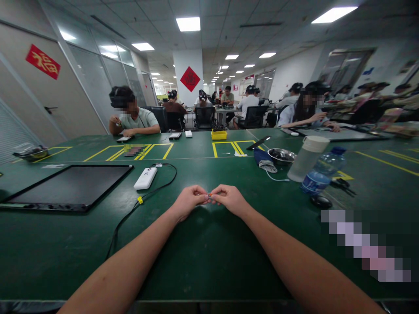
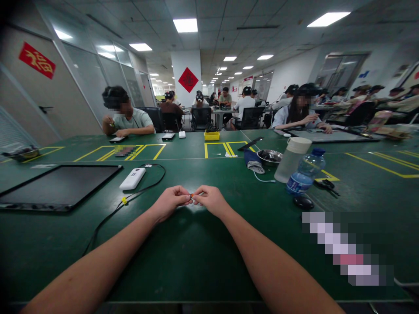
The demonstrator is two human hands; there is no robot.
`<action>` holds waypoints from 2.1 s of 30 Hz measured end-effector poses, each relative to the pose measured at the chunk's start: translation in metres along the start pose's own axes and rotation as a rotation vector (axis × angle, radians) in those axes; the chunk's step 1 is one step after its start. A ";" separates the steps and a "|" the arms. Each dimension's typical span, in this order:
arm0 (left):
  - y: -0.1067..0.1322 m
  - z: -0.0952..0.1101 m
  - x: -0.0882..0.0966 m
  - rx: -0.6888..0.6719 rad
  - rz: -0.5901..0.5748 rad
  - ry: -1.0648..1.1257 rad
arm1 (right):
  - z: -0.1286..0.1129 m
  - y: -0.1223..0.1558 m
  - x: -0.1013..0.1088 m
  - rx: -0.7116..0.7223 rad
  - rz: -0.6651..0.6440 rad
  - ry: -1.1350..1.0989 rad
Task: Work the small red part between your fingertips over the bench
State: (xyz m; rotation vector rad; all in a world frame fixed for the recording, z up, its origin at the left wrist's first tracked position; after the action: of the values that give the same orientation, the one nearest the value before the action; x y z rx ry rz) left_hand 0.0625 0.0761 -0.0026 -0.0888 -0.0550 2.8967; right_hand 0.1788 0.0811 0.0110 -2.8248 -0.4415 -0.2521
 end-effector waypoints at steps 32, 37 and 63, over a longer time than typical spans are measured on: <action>0.002 -0.005 -0.013 0.092 -0.117 0.040 | -0.037 0.011 -0.017 0.377 -0.099 0.471; 0.002 -0.017 -0.017 0.173 -0.120 0.161 | -0.023 0.007 -0.016 0.310 -0.082 0.460; 0.018 0.012 -0.027 -0.461 0.021 -1.335 | 0.009 0.000 -0.007 0.097 -0.118 0.290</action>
State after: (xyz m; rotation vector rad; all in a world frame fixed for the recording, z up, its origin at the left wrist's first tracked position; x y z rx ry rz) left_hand 0.0834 0.0522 0.0096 1.6891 -0.9015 2.3251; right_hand 0.1731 0.0817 0.0013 -2.6141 -0.5380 -0.6364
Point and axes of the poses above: each hand's wrist, its own y-axis away from the middle knuckle, its own x-axis out of the back of the hand, z = x × y, the point moved 10 cm from there along -y, towards the middle knuckle, and after that the axes turned 4 degrees about z, right-handed, at the moved point
